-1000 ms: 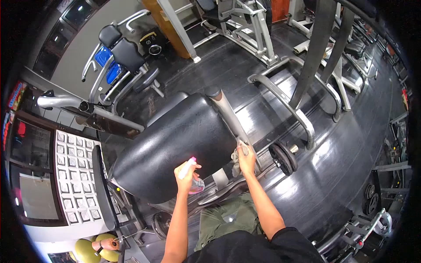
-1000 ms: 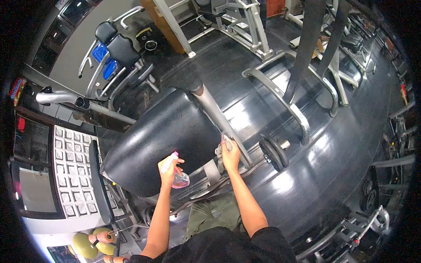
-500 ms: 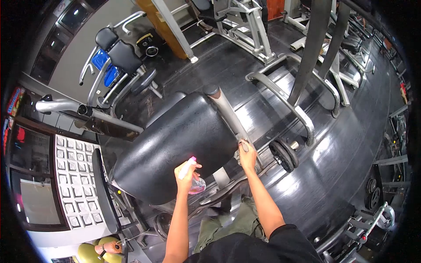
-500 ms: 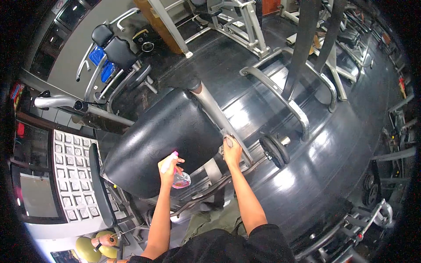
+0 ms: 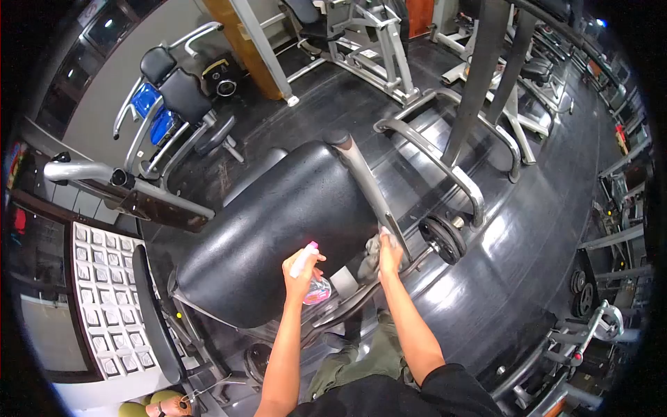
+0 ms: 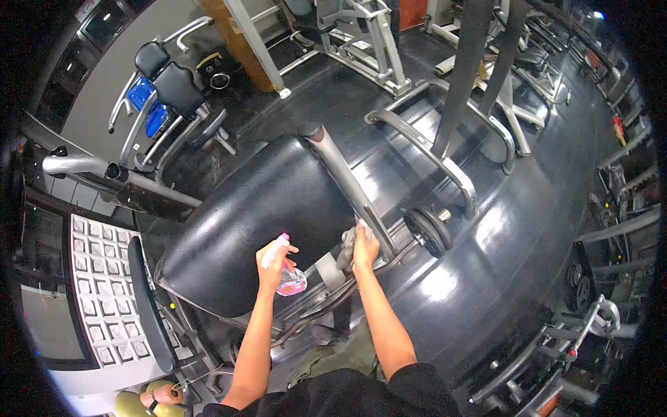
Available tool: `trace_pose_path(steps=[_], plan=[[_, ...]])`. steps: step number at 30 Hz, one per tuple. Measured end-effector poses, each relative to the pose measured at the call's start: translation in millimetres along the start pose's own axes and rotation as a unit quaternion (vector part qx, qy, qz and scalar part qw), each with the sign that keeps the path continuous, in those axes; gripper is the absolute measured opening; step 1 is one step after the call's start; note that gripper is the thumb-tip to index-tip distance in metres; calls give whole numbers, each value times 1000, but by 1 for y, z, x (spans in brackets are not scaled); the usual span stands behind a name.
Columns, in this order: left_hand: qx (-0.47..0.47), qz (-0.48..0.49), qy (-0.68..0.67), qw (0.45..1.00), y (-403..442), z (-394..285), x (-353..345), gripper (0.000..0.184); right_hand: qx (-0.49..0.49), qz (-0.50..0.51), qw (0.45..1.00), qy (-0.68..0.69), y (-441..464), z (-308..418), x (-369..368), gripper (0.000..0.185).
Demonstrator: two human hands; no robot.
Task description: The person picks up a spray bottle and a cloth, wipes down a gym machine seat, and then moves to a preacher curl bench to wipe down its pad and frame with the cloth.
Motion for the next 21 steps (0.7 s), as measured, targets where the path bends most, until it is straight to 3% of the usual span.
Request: trace_pose_path(steps=[1, 3, 4, 7, 9, 13, 15, 17, 19, 20, 21], plan=[[-11, 2, 3, 1000, 0, -1, -1, 23, -128, 91, 983, 95, -6, 18, -3, 18], [-6, 2, 6, 1000, 1, -1, -1, 23, -72, 38, 995, -63, -21, 33, -14, 23], [-3, 0, 3, 1000, 1, -1, 0, 23, 129, -41, 975, -178, -34, 37, -21, 30], [3, 4, 8, 1000, 2, 1, 1, 23, 250, 27, 948, -195, -82, 32, -26, 42], [6, 11, 19, 1000, 2, 2, 3, 23, 280, 105, 925, -234, -112, 33, -24, 55], [3, 15, 4, 1000, 1, 3, 3, 27, 307, 137, 917, -215, -90, 44, -20, 61], [8, 13, 3, 1000, 1, 3, 4, 28, 189, 94, 965, -157, -77, 67, -21, 52], [8, 11, 5, 1000, 1, 2, 4, 30, 261, -1, 948, -185, -48, 66, -21, 46], [7, 12, 5, 1000, 1, 4, 5, 30, 156, -20, 981, -113, -23, 67, -20, 43], [6, 14, 3, 1000, 1, 6, 6, 30, 256, -43, 952, -163, -17, 78, -20, 37], [7, 12, 4, 1000, 0, 5, 6, 30, 254, -41, 952, -164, -17, 76, -21, 37]])
Point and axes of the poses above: each hand's wrist, its own y-axis towards the middle knuckle, its own x-axis out of the back of the hand, z = x × y, the point moved 3 cm from there along y, towards the middle knuckle, and after that the axes turned 4 degrees about -y, right-handed, at the moved point
